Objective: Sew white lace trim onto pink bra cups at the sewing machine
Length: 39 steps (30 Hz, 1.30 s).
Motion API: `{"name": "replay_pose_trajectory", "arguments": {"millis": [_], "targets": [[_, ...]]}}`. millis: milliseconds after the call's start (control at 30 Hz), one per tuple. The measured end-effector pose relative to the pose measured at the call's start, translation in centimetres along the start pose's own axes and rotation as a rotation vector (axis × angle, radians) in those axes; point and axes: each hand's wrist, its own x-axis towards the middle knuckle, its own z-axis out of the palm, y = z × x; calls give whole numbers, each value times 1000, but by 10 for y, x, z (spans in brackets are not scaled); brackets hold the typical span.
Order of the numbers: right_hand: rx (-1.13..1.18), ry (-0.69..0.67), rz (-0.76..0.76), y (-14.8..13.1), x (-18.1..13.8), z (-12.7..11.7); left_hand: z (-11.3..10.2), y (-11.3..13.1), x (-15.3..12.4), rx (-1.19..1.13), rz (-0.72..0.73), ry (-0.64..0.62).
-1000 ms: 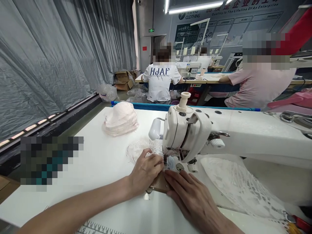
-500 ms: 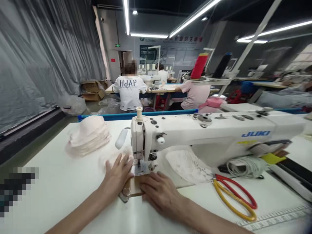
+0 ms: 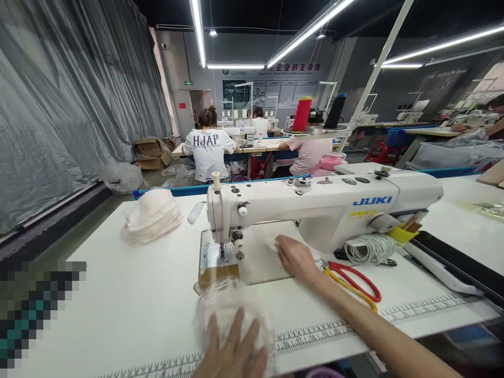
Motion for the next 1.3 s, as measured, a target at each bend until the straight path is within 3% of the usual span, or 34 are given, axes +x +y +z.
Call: {"name": "replay_pose_trajectory", "arguments": {"millis": [33,167,233,300,400,467,567,633,700,800,933,1033,1167,1300], "targets": [[31,24,39,5,3,-8,-6,-4,17,-83,105,-31],[126,122,131,10,2,-62,-38,-16,84,-529,70,-209],[160,168,135,-2,-9,-90,-53,-18,103,-797,-165,-126],[233,205,76,-25,-24,-107,-66,-19,108,-1254,-441,-104],[318,133,-188,-68,-44,-107,-80,-20,95,-1941,-705,-102],[342,0,-401,-97,-53,-98,-85,-21,78,-2097,-796,-44],[417,-182,-628,-127,-57,-87,-86,-23,52,-1959,-935,93],[549,-202,-662,-129,-55,-81,-86,-26,36,-1867,-979,174],[607,-158,-552,-112,-51,-70,-87,-29,23,-1835,-1000,194],[328,-149,-356,-69,-46,-41,-94,-32,6,-1803,-1018,146],[139,-115,-351,-37,-48,-15,-102,-31,-10,-1795,-964,46],[210,-103,-351,-61,-56,-30,-104,-27,-15,-1800,-899,-58],[629,-458,-322,-119,-63,-61,-107,-22,-18,-1684,-804,-143],[839,-656,-233,-144,-60,-64,-111,-19,-27,-1490,-766,-192]]}}
